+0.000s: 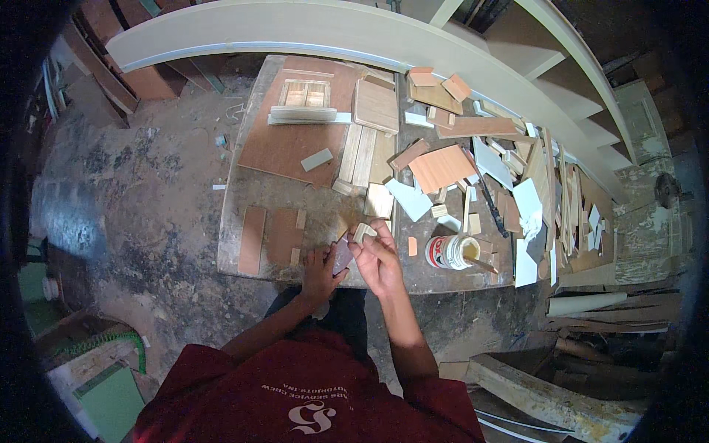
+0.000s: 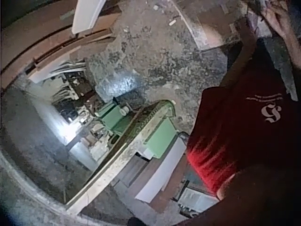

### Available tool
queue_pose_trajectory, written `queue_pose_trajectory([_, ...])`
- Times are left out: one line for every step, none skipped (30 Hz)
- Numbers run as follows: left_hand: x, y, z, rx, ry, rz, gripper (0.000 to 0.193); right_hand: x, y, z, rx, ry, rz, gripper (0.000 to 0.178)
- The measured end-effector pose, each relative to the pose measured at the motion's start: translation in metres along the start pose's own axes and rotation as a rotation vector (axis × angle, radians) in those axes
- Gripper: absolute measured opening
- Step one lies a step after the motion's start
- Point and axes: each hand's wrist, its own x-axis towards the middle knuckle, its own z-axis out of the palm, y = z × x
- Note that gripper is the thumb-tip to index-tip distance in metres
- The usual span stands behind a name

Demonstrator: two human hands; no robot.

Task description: Sanding small wooden components and applying glue with a brush to join them into a structure.

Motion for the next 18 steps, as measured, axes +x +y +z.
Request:
queue_pose_trajectory([-0.001,-0.001,0.002,-0.013,-0.005,-0.003,0.075,0.000,0.000,0.002,0.011,-0.007,0.010,0.025])
queue_pose_trajectory([-0.001,-0.003,0.004,-0.025,-0.011,-0.005,0.075,0.000,0.000,0.001,0.012,-0.008,0.009,0.025])
queue_pose_trajectory([-0.001,-0.002,0.003,-0.027,-0.013,-0.001,0.075,0.000,-0.001,0.000,0.017,-0.027,0.018,0.025])
queue_pose_trajectory([-0.001,-0.001,0.001,-0.016,-0.015,-0.001,0.075,0.000,-0.001,-0.001,0.023,-0.047,0.028,0.025])
queue_pose_trajectory([0.000,0.000,0.000,-0.005,-0.016,-0.002,0.075,-0.001,-0.002,-0.002,0.023,-0.046,0.024,0.025])
queue_pose_trajectory([0.000,0.000,0.000,-0.004,-0.017,-0.002,0.075,-0.002,-0.003,0.001,0.035,-0.065,0.036,0.023])
queue_pose_trajectory([0.000,-0.001,0.000,0.005,0.004,0.009,0.075,-0.002,-0.003,0.002,0.047,-0.085,0.049,0.021])
queue_pose_trajectory([0.000,-0.001,0.000,0.015,0.025,0.020,0.075,-0.002,-0.003,-0.001,0.049,-0.085,0.051,0.021])
queue_pose_trajectory([0.000,-0.001,0.000,0.016,0.024,0.019,0.075,-0.003,-0.005,-0.007,-0.082,-0.035,0.042,0.025])
queue_pose_trajectory([0.000,-0.001,-0.001,-0.004,-0.007,0.012,0.074,-0.003,-0.005,-0.012,-0.212,0.015,0.034,0.029])
queue_pose_trajectory([0.000,-0.001,-0.001,-0.023,-0.038,0.003,0.074,-0.004,-0.002,-0.017,-0.211,0.015,0.037,0.029])
queue_pose_trajectory([-0.002,-0.003,-0.001,-0.020,-0.038,-0.003,0.074,-0.005,0.001,-0.023,-0.415,0.111,0.007,0.033])
queue_pose_trajectory([-0.002,-0.003,0.000,-0.025,-0.027,-0.002,0.074,-0.007,0.004,-0.029,-0.621,0.208,-0.026,0.037])
queue_pose_trajectory([-0.003,-0.004,0.001,-0.030,-0.016,-0.001,0.074,-0.009,0.007,-0.042,-0.838,0.320,0.029,0.039])
queue_pose_trajectory([-0.002,-0.003,0.003,-0.034,-0.017,0.001,0.074,-0.013,0.015,-0.061,-0.840,0.324,0.028,0.039])
queue_pose_trajectory([-0.002,-0.002,0.004,-0.009,-0.001,0.021,0.074,-0.018,0.025,-0.081,-1.104,0.313,-0.081,0.036])
queue_pose_trajectory([-0.002,-0.003,0.005,0.019,0.015,0.035,0.075,-0.020,0.032,-0.092,-1.365,0.292,-0.189,0.033])
queue_pose_trajectory([-0.002,-0.003,0.003,0.020,0.013,0.032,0.075,-0.023,0.033,-0.094,-1.596,0.236,-0.185,0.034])
